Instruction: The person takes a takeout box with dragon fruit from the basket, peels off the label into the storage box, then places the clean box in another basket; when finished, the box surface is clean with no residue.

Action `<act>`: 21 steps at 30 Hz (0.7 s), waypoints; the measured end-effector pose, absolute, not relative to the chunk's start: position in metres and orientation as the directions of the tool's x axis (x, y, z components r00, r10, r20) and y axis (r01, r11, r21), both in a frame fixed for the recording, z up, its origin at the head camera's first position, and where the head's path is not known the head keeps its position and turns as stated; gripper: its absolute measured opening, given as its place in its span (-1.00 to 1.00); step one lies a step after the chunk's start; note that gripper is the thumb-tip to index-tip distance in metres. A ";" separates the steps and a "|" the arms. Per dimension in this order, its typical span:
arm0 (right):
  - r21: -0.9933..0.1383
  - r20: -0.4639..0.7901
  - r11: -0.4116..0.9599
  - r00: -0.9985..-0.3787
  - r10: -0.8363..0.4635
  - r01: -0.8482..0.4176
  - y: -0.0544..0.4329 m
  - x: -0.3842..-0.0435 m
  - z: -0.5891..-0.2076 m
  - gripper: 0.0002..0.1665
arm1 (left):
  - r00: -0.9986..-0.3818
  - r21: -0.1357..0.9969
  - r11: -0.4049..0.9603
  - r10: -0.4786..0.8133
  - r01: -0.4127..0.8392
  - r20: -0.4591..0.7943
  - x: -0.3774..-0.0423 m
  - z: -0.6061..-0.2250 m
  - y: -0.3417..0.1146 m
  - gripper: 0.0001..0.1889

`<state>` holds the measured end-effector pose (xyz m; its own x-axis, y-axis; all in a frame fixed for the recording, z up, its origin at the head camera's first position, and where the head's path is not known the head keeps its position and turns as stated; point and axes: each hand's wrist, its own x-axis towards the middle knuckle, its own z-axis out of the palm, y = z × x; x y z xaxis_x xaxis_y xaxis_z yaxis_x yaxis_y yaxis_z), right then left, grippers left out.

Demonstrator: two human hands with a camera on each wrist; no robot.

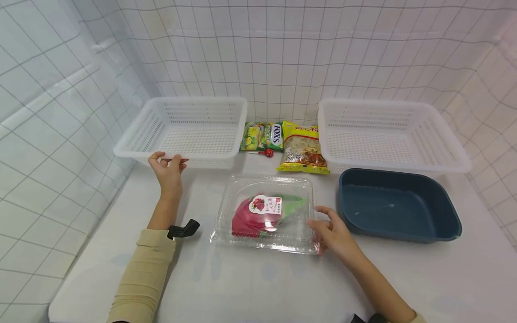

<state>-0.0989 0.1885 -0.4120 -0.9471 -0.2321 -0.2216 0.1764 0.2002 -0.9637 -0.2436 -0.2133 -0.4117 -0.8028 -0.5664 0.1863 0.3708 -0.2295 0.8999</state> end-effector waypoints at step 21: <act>-0.627 0.233 0.740 -0.965 -0.120 -0.244 0.177 -0.099 -0.369 -0.60 | -0.856 0.959 0.052 -0.438 0.280 0.274 -0.217 -0.413 -0.212 -0.83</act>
